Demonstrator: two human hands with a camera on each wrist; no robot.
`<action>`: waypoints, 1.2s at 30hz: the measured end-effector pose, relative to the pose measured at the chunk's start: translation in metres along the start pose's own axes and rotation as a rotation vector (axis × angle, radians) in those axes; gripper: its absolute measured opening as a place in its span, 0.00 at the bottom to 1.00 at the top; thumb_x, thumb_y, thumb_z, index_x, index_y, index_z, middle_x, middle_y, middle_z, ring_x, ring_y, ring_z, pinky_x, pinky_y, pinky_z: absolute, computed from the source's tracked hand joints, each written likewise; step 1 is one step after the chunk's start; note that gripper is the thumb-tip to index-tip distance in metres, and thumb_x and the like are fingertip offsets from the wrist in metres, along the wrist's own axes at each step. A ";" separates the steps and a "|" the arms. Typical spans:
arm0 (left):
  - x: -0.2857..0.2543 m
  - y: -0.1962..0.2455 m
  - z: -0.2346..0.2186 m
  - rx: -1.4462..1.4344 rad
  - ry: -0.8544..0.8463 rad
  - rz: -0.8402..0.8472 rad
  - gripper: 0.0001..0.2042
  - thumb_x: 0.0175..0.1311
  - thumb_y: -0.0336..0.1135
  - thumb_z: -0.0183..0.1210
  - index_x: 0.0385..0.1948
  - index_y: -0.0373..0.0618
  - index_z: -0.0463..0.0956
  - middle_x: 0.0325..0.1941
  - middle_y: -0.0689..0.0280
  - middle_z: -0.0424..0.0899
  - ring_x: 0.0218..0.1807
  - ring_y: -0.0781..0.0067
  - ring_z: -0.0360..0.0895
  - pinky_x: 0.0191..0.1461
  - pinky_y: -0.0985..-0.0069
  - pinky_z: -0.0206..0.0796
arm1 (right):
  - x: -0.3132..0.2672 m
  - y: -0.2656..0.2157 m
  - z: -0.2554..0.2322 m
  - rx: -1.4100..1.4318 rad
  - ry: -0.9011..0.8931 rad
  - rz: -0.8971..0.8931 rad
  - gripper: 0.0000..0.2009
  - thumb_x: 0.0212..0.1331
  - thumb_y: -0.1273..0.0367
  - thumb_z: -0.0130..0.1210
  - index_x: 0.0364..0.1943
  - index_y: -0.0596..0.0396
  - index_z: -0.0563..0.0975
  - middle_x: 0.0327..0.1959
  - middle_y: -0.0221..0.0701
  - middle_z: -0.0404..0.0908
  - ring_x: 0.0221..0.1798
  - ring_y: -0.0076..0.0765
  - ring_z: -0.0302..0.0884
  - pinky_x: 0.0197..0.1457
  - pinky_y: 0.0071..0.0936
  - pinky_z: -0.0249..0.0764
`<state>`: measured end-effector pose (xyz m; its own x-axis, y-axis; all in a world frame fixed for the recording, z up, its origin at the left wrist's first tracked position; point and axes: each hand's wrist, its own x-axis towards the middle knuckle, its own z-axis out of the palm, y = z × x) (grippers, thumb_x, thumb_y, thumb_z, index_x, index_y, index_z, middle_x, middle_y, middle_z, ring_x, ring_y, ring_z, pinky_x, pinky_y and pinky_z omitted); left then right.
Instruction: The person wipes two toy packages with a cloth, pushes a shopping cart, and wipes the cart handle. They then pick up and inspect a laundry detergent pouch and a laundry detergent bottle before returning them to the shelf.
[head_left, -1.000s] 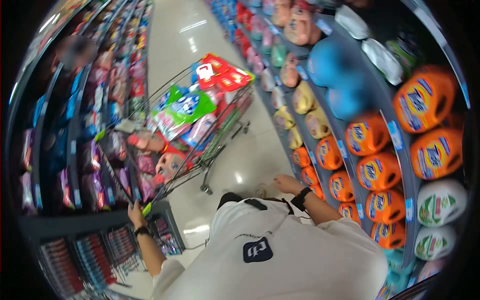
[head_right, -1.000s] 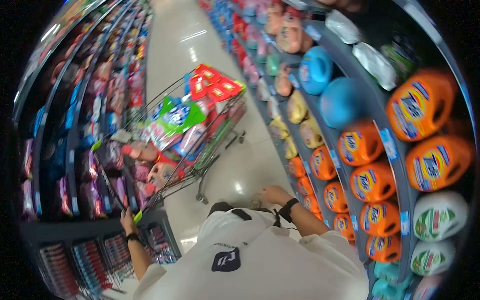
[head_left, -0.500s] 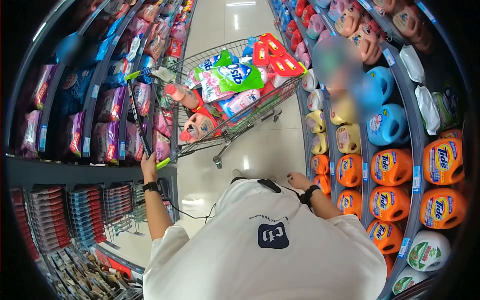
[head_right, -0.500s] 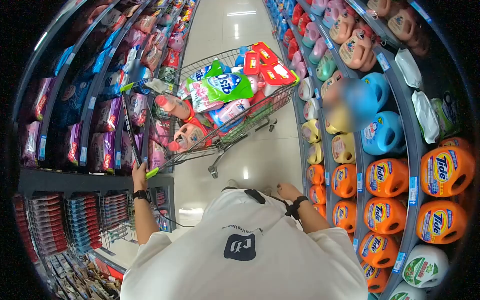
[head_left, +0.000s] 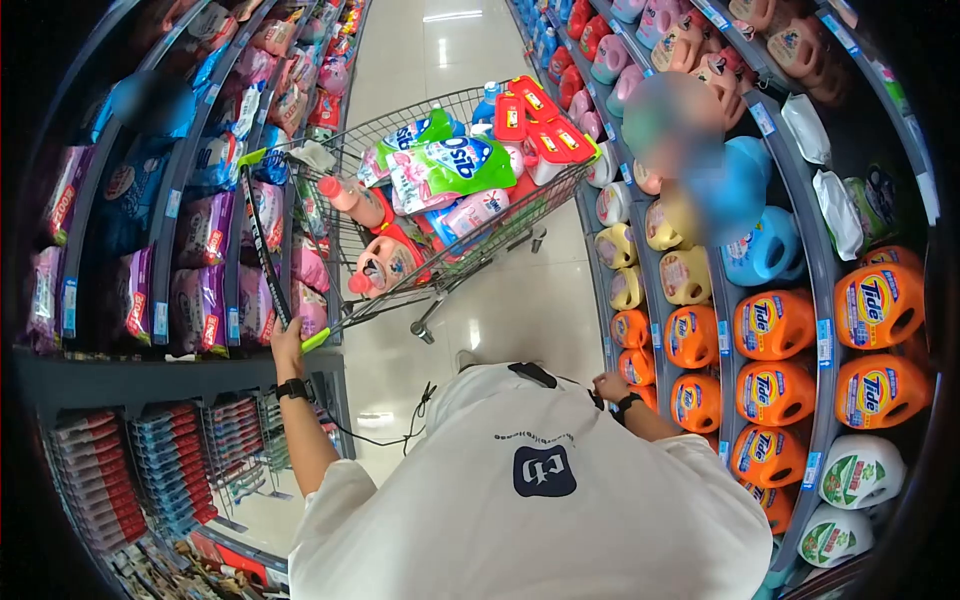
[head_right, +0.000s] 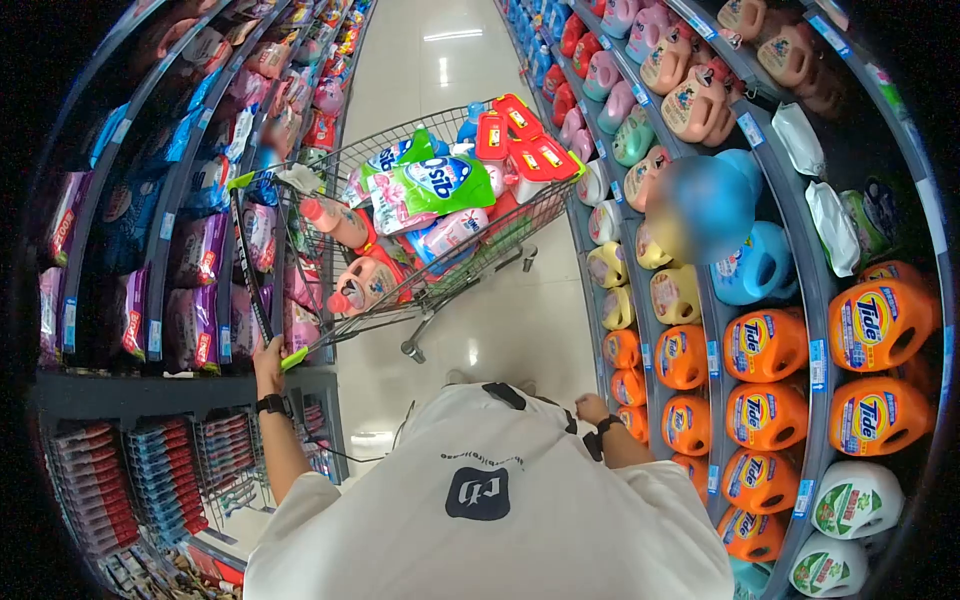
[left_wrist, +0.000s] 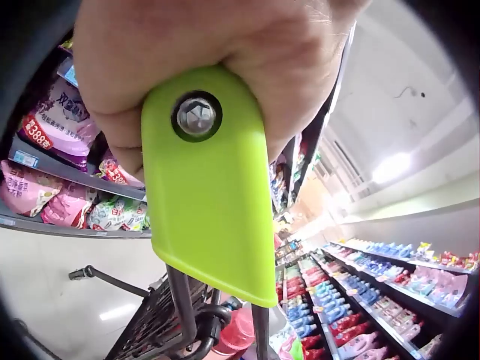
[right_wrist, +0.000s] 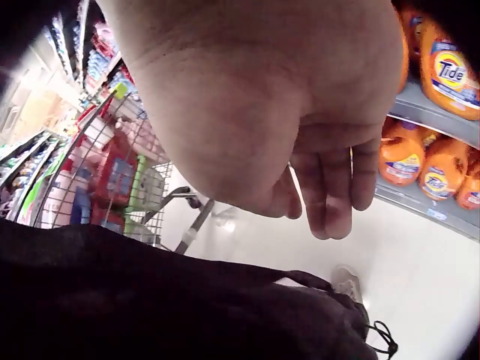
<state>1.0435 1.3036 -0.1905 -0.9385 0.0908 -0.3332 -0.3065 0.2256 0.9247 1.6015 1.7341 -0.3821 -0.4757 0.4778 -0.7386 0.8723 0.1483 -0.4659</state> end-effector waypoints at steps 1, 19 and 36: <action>0.001 0.001 -0.002 0.004 -0.005 0.016 0.03 0.62 0.26 0.55 0.36 0.43 0.73 0.19 0.73 0.70 0.19 0.82 0.67 0.25 0.80 0.58 | 0.001 0.014 0.006 -0.003 -0.007 0.021 0.15 0.56 0.61 0.54 0.35 0.59 0.84 0.31 0.46 0.85 0.35 0.41 0.85 0.41 0.33 0.78; -0.010 0.018 -0.003 0.109 -0.012 0.094 0.10 0.67 0.35 0.59 0.43 0.41 0.72 0.25 0.71 0.73 0.20 0.83 0.68 0.24 0.81 0.59 | 0.028 -0.039 0.016 -0.022 0.225 -0.189 0.13 0.56 0.66 0.53 0.39 0.59 0.82 0.32 0.47 0.84 0.38 0.47 0.83 0.45 0.36 0.77; 0.000 0.062 0.150 0.483 0.104 0.659 0.07 0.63 0.31 0.58 0.39 0.40 0.78 0.37 0.62 0.78 0.38 0.71 0.76 0.41 0.75 0.67 | 0.172 -0.118 -0.095 0.312 -0.026 -0.178 0.14 0.57 0.70 0.48 0.41 0.67 0.79 0.23 0.39 0.82 0.24 0.33 0.80 0.31 0.29 0.75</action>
<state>1.0488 1.4629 -0.1608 -0.9190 0.2658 0.2911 0.3926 0.5519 0.7357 1.4274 1.8814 -0.4078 -0.6232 0.4455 -0.6427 0.7009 -0.0462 -0.7117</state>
